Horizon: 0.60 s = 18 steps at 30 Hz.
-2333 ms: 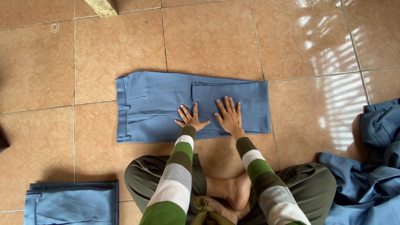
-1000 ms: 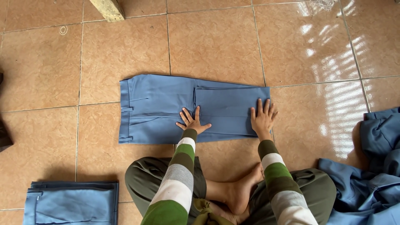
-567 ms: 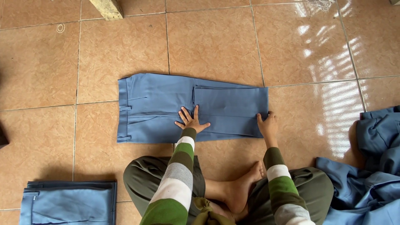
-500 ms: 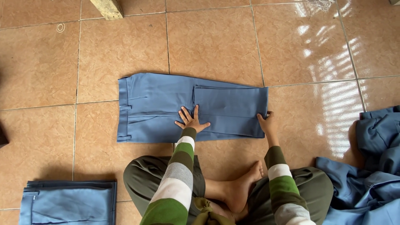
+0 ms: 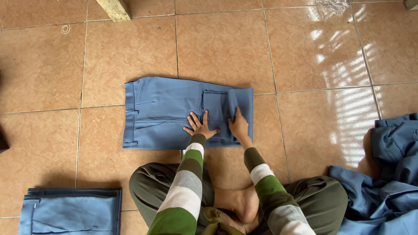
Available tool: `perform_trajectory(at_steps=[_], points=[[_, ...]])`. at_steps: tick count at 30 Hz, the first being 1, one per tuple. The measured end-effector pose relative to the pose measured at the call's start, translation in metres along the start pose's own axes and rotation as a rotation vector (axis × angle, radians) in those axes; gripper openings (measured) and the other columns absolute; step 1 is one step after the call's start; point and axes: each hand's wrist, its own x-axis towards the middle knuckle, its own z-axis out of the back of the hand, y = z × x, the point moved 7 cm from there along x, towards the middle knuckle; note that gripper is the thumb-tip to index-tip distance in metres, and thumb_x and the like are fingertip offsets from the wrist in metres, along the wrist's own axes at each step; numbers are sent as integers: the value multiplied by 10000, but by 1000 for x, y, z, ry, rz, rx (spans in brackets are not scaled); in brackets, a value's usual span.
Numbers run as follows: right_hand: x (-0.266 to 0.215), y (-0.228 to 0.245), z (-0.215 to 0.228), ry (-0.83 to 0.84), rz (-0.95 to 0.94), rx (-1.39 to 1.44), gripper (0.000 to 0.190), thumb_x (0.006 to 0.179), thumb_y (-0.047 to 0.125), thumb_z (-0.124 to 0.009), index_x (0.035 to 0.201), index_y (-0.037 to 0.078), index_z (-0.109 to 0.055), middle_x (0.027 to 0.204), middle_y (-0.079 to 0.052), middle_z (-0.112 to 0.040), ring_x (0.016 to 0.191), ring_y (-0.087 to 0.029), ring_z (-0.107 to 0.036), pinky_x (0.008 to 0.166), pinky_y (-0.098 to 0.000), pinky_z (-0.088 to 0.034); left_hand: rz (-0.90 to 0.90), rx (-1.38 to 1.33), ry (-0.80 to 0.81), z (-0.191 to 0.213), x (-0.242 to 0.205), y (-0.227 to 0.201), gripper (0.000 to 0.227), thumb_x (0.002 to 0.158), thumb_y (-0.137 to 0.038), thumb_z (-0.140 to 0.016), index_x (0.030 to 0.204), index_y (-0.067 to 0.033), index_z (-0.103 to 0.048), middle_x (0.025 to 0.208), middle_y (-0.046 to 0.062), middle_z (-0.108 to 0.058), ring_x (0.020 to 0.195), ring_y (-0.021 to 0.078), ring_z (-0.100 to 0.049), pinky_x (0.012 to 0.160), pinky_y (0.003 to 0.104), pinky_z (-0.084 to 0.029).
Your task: Folding blue pants into neat rectangular shapes while sitting on the floor.
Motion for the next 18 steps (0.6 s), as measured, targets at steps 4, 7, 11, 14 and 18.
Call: perform_trajectory(at_steps=[4, 7, 11, 14, 18], points=[[-11, 17, -25, 8, 5, -169, 663, 982, 160, -546, 1586, 67, -286, 1175, -247, -641, 924, -418, -727, 743, -502, -634, -3, -9, 4, -1, 1, 1, 1232, 733, -870, -622, 1545, -510, 230, 1608, 162, 387, 1458, 414, 377, 1074, 807, 151], [-2, 7, -33, 38, 0, -173, 681, 988, 162, -534, 1594, 50, -245, 1143, -240, -615, 895, -437, -725, 689, -505, -641, -9, 3, -7, -2, 2, 0, 1242, 726, -865, -632, 1542, -511, 234, 1604, 168, 389, 1454, 419, 380, 1065, 816, 148], [-4, 11, -27, 60, -11, -194, 693, 992, 200, -553, 1596, 35, -254, 1135, -242, -631, 885, -418, -732, 670, -495, -641, -10, -4, -23, 1, -1, -2, 1230, 733, -869, -618, 1551, -502, 222, 1612, 167, 378, 1460, 418, 372, 1066, 811, 157], [-5, 14, -30, 37, -30, -223, 686, 993, 198, -554, 1594, 37, -264, 1113, -230, -631, 859, -408, -734, 653, -487, -642, -5, -7, -23, 2, -2, -1, 1227, 734, -867, -617, 1552, -501, 222, 1618, 169, 367, 1466, 414, 365, 1068, 807, 160], [3, 3, -40, 16, -44, -228, 689, 991, 211, -557, 1596, 56, -268, 1080, -199, -628, 815, -384, -735, 610, -471, -636, -4, -2, -10, 3, -4, -3, 1227, 738, -865, -615, 1557, -493, 218, 1618, 170, 369, 1464, 409, 370, 1063, 805, 173]])
